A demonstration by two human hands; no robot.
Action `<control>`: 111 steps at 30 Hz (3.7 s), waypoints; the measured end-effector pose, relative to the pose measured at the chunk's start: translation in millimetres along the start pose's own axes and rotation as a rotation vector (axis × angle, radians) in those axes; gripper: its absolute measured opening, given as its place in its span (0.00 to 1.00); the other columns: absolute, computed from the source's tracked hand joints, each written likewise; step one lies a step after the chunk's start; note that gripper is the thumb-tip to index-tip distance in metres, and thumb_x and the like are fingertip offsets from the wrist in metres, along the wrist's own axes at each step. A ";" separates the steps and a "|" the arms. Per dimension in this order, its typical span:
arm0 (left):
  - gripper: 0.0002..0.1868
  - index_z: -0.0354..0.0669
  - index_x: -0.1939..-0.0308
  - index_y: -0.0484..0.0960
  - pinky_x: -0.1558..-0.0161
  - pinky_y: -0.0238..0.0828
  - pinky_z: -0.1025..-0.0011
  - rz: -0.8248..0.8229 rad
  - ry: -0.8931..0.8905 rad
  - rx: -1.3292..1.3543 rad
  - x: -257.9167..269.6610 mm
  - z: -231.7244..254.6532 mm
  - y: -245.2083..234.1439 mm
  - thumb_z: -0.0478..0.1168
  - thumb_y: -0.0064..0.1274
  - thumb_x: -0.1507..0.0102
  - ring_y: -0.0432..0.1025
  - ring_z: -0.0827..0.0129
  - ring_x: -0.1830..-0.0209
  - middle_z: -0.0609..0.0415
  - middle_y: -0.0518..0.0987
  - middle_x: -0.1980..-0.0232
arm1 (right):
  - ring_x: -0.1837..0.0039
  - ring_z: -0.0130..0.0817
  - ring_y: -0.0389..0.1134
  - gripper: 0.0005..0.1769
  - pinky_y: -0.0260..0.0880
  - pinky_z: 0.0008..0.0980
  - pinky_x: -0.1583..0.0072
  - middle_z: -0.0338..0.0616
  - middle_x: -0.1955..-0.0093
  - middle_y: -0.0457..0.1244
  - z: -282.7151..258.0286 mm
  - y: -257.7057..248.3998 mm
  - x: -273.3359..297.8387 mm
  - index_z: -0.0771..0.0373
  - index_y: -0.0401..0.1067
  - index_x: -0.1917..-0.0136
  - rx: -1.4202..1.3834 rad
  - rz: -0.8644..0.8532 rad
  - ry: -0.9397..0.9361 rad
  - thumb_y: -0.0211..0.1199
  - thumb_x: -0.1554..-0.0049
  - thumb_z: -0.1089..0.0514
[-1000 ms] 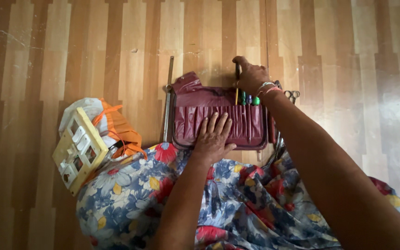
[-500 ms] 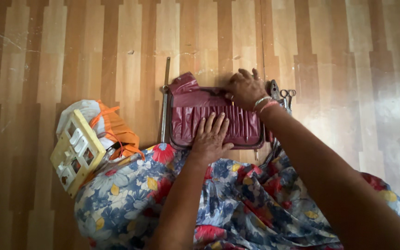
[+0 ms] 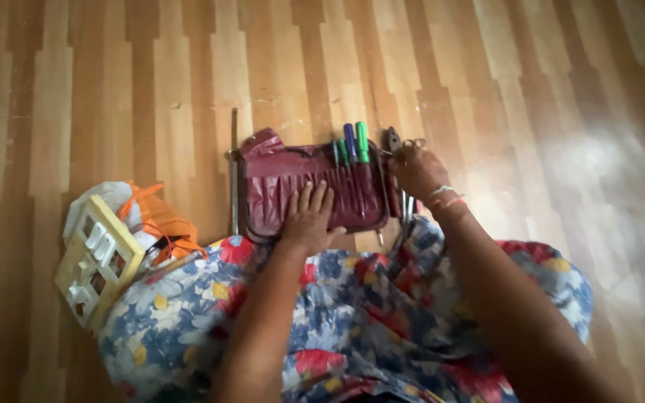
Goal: The person sits on the floor and organizes various hand tools into a maroon roll-up tool kit. They place screwdrivers, pliers, and scissors into the slots, then fold the kit closed.
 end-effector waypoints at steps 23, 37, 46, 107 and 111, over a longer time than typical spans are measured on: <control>0.50 0.46 0.23 0.56 0.22 0.37 0.51 -0.097 -0.032 -0.020 6.2 -3.9 -11.9 0.59 0.62 0.42 0.42 0.51 0.18 0.49 0.51 0.18 | 0.48 0.47 0.75 0.12 0.75 0.43 0.45 0.51 0.52 0.73 38.7 54.9 52.8 0.59 0.83 0.53 0.446 -0.579 -0.202 0.63 0.44 0.54; 0.18 0.36 0.57 0.85 0.64 0.76 0.67 0.259 -0.284 1.045 -23.7 -34.9 14.1 0.49 0.54 0.31 0.75 0.68 0.67 0.51 0.83 0.67 | 0.49 0.51 0.72 0.15 0.72 0.49 0.44 0.55 0.52 0.71 -87.8 68.7 58.4 0.61 0.78 0.44 -0.377 -0.148 -0.271 0.62 0.42 0.54; 0.34 0.41 0.30 0.62 0.58 0.79 0.62 0.296 -0.515 0.754 -85.6 -90.9 -35.9 0.38 0.58 0.37 0.80 0.60 0.64 0.46 0.84 0.58 | 0.19 0.52 0.44 0.52 0.49 0.46 0.24 0.55 0.19 0.45 -81.6 50.8 66.5 0.62 0.51 0.21 0.140 -0.191 -0.041 0.71 0.49 0.42; 0.32 0.47 0.36 0.70 0.54 0.80 0.63 0.352 -0.351 0.590 -150.7 -90.3 -15.0 0.33 0.63 0.43 0.82 0.59 0.60 0.47 0.85 0.60 | 0.17 0.58 0.38 0.55 0.44 0.45 0.22 0.64 0.17 0.38 -75.7 70.5 65.1 0.68 0.41 0.18 0.211 -0.301 -0.082 0.65 0.44 0.39; 0.30 0.44 0.39 0.68 0.56 0.80 0.64 0.240 -0.362 0.493 -154.7 -96.2 -17.9 0.36 0.65 0.43 0.81 0.59 0.62 0.48 0.84 0.61 | 0.17 0.59 0.38 0.55 0.44 0.45 0.22 0.64 0.17 0.37 -76.6 71.6 65.4 0.68 0.41 0.19 0.203 -0.305 -0.076 0.65 0.44 0.39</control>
Point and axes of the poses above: each hand's wrist, its own x-axis away from the middle knuckle, its own y-axis out of the palm, z = x × y, the point moved 6 cm from there along -x, towards the middle knuckle
